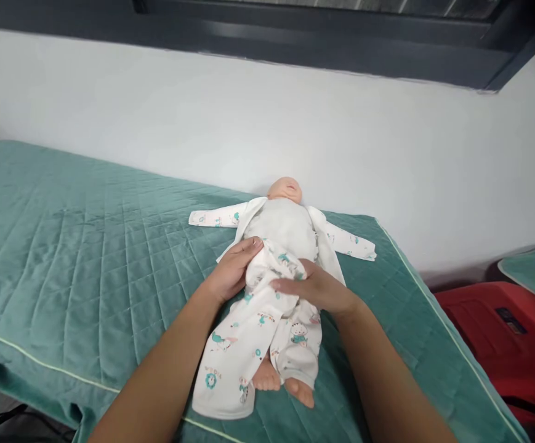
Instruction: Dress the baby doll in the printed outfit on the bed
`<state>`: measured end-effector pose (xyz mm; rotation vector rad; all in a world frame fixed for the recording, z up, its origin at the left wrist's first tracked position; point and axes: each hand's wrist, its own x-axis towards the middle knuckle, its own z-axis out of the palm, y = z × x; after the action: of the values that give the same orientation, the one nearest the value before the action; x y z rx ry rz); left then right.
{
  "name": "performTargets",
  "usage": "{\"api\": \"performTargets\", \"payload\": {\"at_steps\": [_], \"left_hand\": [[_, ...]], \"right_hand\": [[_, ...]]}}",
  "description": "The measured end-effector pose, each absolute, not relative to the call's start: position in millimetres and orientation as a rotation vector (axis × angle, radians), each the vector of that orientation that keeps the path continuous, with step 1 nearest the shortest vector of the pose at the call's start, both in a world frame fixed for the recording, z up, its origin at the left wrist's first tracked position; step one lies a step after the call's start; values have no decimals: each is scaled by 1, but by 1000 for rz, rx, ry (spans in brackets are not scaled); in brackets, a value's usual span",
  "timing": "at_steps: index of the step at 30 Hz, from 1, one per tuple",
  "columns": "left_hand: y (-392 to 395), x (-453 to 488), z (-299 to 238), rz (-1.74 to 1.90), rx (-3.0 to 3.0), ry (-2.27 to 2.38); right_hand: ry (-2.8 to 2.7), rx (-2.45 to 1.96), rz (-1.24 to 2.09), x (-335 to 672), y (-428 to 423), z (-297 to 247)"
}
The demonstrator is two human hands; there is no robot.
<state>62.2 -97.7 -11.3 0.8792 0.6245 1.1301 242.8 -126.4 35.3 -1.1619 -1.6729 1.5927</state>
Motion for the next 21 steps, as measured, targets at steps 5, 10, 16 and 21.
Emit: {"api": "performTargets", "payload": {"at_steps": [5,10,16,21], "left_hand": [[-99,55,-6,886,1185,657],[-102,52,-2,731,1135,568],[-103,56,-9,990,910,548],[-108,60,0,1039,841,600]], "right_hand": [[-1156,-956,1601,243,-121,19],[-1239,-1002,1558,238,-121,21],[-1620,-1069,1499,237,-129,34],[-1622,-1008,1730,245,-130,35]]}}
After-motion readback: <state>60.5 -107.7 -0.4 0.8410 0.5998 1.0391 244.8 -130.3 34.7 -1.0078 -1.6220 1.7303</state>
